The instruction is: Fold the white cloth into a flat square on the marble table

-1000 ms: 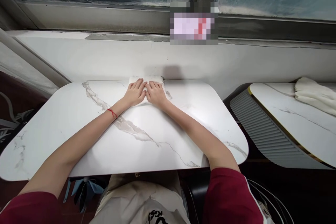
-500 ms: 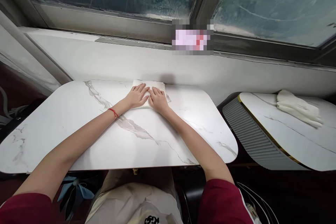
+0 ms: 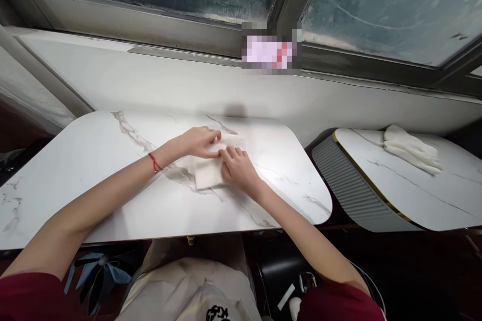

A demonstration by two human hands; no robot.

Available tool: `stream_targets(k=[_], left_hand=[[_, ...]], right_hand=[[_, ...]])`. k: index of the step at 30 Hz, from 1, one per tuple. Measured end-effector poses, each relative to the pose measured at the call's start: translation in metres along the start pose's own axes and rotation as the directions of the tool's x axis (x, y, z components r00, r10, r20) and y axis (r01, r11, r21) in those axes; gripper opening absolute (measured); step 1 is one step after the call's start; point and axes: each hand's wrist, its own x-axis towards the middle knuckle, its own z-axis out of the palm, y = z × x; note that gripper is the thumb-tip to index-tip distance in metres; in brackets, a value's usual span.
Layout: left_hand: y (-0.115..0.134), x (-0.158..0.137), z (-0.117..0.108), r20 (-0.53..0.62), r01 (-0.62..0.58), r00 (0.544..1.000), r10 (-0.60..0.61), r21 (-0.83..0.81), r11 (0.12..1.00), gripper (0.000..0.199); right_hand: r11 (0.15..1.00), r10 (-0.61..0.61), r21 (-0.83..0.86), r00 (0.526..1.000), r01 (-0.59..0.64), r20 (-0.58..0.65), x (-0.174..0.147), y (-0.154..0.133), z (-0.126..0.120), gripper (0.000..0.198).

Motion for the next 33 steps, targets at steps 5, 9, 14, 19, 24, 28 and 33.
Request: stream_targets(k=[5, 9, 14, 19, 24, 28, 33], left_hand=[[0.054, -0.011, -0.008, 0.164, -0.182, 0.97, 0.181, -0.014, 0.983, 0.042], [0.093, -0.026, 0.003, 0.157, -0.259, 0.954, 0.255, 0.003, 0.966, 0.055], [0.112, -0.045, 0.03, -0.014, -0.208, 0.978, 0.21, 0.088, 0.974, 0.065], [0.113, -0.054, 0.056, -0.072, -0.157, 0.983, 0.168, 0.131, 0.979, 0.074], [0.116, -0.045, 0.068, -0.095, -0.136, 0.984, 0.15, 0.141, 0.981, 0.07], [0.119, -0.015, 0.077, -0.117, -0.132, 0.983, 0.142, 0.088, 0.987, 0.072], [0.119, 0.038, 0.089, -0.138, 0.013, 0.99, -0.004, 0.066, 0.998, 0.073]], right_hand=[[1.0, 0.016, -0.015, 1.0, -0.016, -0.021, -0.066, -0.018, -0.033, 0.03], [0.991, 0.133, -0.015, 0.986, -0.135, -0.105, -0.1, -0.03, -0.043, 0.028], [0.979, 0.19, -0.041, 0.967, -0.2, -0.17, -0.113, -0.029, -0.035, 0.047], [0.975, 0.209, -0.049, 0.973, -0.215, -0.102, -0.115, -0.021, -0.029, 0.063], [0.97, 0.211, -0.112, 0.976, -0.217, -0.06, -0.11, -0.004, -0.025, 0.063], [0.946, 0.247, -0.204, 0.968, -0.252, -0.05, -0.093, 0.026, -0.019, 0.062], [0.934, 0.291, -0.21, 0.956, -0.29, -0.026, -0.06, 0.076, -0.006, 0.061]])
